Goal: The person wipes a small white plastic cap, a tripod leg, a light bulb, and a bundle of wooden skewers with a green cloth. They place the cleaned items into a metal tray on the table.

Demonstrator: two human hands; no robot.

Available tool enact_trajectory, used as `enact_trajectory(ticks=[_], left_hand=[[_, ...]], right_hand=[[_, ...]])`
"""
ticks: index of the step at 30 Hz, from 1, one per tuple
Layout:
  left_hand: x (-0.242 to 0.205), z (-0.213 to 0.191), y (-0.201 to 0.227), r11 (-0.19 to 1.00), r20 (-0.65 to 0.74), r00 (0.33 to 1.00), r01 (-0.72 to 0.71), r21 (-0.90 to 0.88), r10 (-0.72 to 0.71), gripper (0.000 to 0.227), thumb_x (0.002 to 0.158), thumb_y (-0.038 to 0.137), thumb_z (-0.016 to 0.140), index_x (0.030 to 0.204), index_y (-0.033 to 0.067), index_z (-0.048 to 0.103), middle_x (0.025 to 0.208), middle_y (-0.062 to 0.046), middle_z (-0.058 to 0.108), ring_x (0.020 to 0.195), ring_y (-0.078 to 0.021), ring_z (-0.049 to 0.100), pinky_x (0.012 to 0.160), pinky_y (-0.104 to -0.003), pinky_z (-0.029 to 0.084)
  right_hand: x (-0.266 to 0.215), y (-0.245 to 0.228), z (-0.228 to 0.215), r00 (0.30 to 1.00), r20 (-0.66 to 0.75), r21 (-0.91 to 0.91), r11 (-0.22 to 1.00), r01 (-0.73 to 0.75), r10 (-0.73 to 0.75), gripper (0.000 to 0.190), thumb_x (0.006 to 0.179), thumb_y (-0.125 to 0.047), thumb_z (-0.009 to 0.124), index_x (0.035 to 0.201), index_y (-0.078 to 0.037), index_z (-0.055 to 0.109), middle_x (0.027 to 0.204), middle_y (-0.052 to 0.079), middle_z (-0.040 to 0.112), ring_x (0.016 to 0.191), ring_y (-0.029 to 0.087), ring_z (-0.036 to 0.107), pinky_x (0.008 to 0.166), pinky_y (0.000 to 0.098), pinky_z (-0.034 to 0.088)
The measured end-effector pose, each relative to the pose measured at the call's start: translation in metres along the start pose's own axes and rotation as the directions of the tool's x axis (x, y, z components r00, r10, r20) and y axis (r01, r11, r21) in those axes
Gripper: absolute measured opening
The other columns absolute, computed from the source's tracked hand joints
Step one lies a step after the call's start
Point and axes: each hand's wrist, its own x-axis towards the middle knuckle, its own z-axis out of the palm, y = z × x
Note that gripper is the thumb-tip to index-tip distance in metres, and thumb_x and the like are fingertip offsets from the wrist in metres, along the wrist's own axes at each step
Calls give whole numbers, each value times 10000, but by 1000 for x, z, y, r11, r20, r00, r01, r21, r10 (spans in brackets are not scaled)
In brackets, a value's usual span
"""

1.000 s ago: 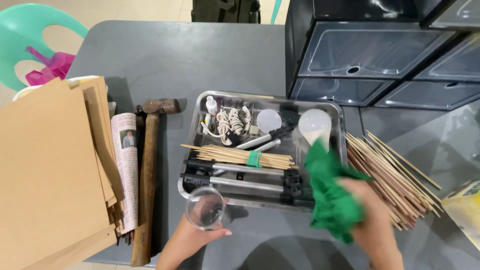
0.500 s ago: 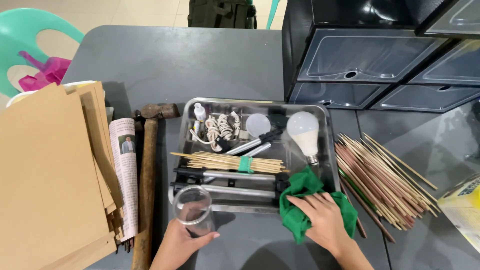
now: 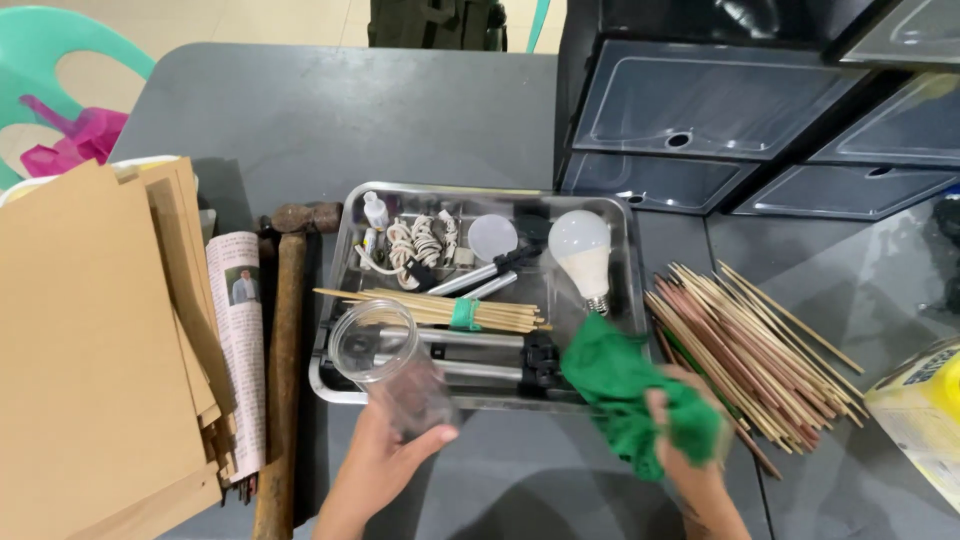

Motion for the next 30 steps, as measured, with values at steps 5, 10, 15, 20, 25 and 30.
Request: enact_trajectory(ticks=[5, 10, 15, 20, 25, 30], left_hand=[[46, 59, 14, 957, 30, 959, -282, 72, 281, 815, 765, 194, 922, 1412, 16, 459, 1360, -143, 571, 1158, -217, 627, 952, -372, 531], [92, 126, 21, 958, 91, 973, -187, -218, 211, 807, 772, 209, 916, 1412, 17, 463, 1459, -118, 592, 1066, -177, 673, 928, -329, 568], [133, 160, 18, 950, 121, 943, -301, -89, 310, 797, 713, 119, 921, 1370, 32, 478, 1306, -123, 666, 1077, -192, 713, 941, -334, 572], [148, 162, -9, 939, 142, 947, -308, 156, 287, 794, 694, 105, 925, 1361, 43, 498, 1190, -145, 684, 1132, -298, 680, 985, -372, 526], [142, 154, 17, 917, 108, 932, -360, 173, 346, 972, 629, 124, 946, 1427, 12, 402, 1352, -199, 549, 1260, -364, 570, 1063, -409, 461], [116, 136, 57, 813, -71, 830, -520, 262, 554, 981, 731, 111, 912, 1507, -17, 325, 1528, -260, 405, 1411, -453, 435, 1175, -470, 351]], right_hand=[[-18, -3, -46, 938, -340, -106, 988, -113, 70, 160, 1124, -186, 627, 1102, -31, 658, 936, 130, 647, 830, 294, 607, 771, 390, 467], [-21, -16, -73, 856, -471, 179, 973, -146, 215, 182, 1201, -196, 599, 1228, -19, 635, 1117, 97, 654, 1008, 237, 597, 912, 372, 484], [-36, 0, -69, 777, -443, 465, 856, -228, 448, 202, 1122, -195, 600, 1254, -44, 629, 1143, 31, 651, 992, 168, 603, 893, 345, 505], [-26, -15, -75, 824, -475, 292, 939, -183, 309, 169, 1136, -150, 622, 1199, 4, 653, 1059, 67, 651, 925, 187, 605, 887, 347, 496], [-22, -9, -82, 860, -465, 95, 977, -190, 212, 162, 1129, -148, 634, 1148, 12, 650, 1031, 113, 655, 917, 254, 609, 876, 367, 480], [-48, 47, -114, 884, -461, -578, 779, -241, -69, 446, 998, -224, 633, 1369, 21, 610, 1336, 275, 589, 1206, 446, 550, 1030, 531, 411]])
